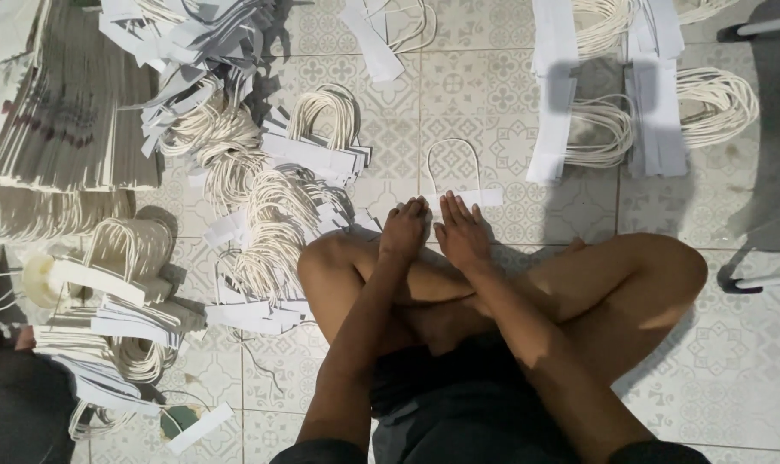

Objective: Assembling paper bag handles by attaching a paper loop to a reinforcement strip on the floor.

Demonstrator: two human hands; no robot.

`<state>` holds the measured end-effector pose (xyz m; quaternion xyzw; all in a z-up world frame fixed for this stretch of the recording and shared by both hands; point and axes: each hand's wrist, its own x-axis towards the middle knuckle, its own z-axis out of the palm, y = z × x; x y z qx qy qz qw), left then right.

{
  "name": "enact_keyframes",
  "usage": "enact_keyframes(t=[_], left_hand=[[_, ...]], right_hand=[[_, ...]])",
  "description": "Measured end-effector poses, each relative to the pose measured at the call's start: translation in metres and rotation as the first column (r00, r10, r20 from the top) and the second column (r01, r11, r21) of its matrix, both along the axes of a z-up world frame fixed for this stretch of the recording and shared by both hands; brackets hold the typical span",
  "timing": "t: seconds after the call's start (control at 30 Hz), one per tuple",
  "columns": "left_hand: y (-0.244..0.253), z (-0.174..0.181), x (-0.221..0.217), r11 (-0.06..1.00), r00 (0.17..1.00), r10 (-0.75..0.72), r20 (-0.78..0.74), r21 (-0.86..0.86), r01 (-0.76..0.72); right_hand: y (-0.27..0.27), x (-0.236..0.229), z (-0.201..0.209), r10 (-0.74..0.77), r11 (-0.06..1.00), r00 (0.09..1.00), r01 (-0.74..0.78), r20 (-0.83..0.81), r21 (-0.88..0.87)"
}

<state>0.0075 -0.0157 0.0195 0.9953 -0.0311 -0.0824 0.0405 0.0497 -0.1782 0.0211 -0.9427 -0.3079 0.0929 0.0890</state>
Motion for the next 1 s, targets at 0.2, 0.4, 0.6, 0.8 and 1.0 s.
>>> enact_keyframes(t=[0.2,0.4,0.6,0.8,1.0], left_hand=[[0.001,-0.004,0.002,1.000,1.000,-0.015,0.004,0.018,0.014],[-0.001,-0.002,-0.003,1.000,1.000,0.003,-0.019,-0.004,-0.003],[-0.001,0.007,-0.005,1.000,1.000,0.008,0.011,0.027,-0.008],[-0.002,0.012,-0.003,1.000,0.998,0.007,-0.068,0.013,-0.007],[0.000,0.001,0.001,0.999,0.999,-0.002,-0.037,0.041,0.004]], right_hand=[[-0.022,0.012,0.003,-0.041,0.992,0.992,0.026,-0.119,-0.126],[-0.037,0.017,0.000,-0.106,0.991,0.985,0.094,-0.136,-0.097],[-0.046,0.023,0.007,-0.101,0.991,0.975,0.081,-0.197,-0.105],[-0.063,0.031,0.005,-0.159,0.986,0.959,0.143,-0.234,-0.083],[-0.076,0.038,-0.004,-0.183,0.978,0.948,0.148,-0.260,-0.150]])
